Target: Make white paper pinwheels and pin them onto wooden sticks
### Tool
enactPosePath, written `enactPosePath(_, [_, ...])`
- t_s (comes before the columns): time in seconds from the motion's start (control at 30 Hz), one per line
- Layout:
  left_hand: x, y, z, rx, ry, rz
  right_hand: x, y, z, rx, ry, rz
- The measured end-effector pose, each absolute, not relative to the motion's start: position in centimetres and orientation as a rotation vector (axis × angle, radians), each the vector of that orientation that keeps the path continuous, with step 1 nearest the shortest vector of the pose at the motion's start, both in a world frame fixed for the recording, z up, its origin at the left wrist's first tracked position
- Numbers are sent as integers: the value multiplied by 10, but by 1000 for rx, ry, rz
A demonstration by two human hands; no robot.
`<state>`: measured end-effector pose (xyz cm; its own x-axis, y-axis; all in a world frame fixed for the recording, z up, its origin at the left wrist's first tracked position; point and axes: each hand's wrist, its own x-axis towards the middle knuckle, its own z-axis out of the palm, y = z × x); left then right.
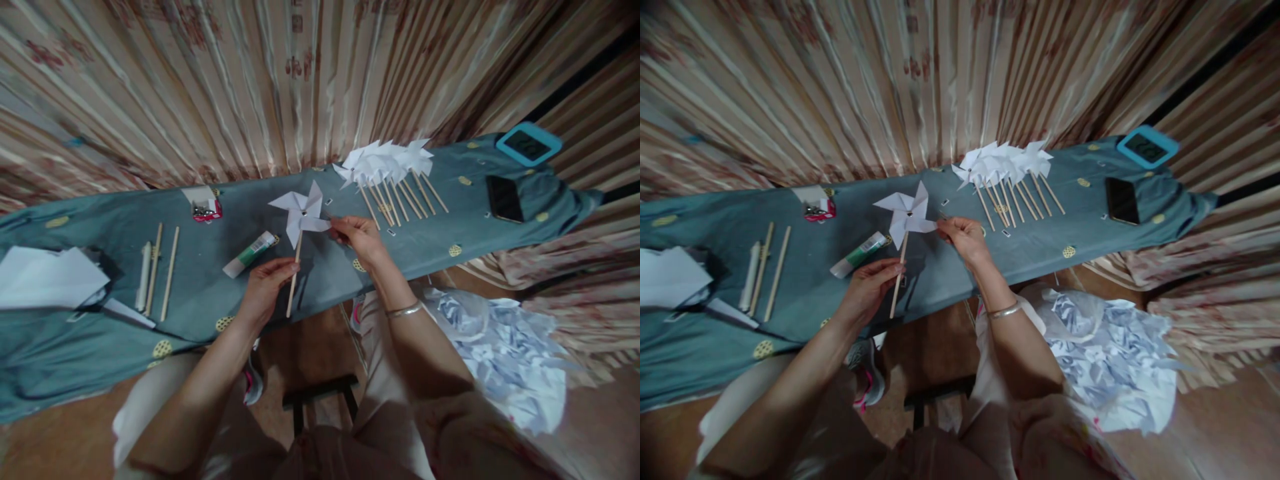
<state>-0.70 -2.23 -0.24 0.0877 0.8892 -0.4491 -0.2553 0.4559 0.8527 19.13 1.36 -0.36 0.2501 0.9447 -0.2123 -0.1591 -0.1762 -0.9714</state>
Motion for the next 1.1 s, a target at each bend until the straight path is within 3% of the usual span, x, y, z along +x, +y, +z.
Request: enactPosePath(1.1, [-4, -21, -3, 659, 1184, 972, 176, -2, 2, -1341, -987, 1466])
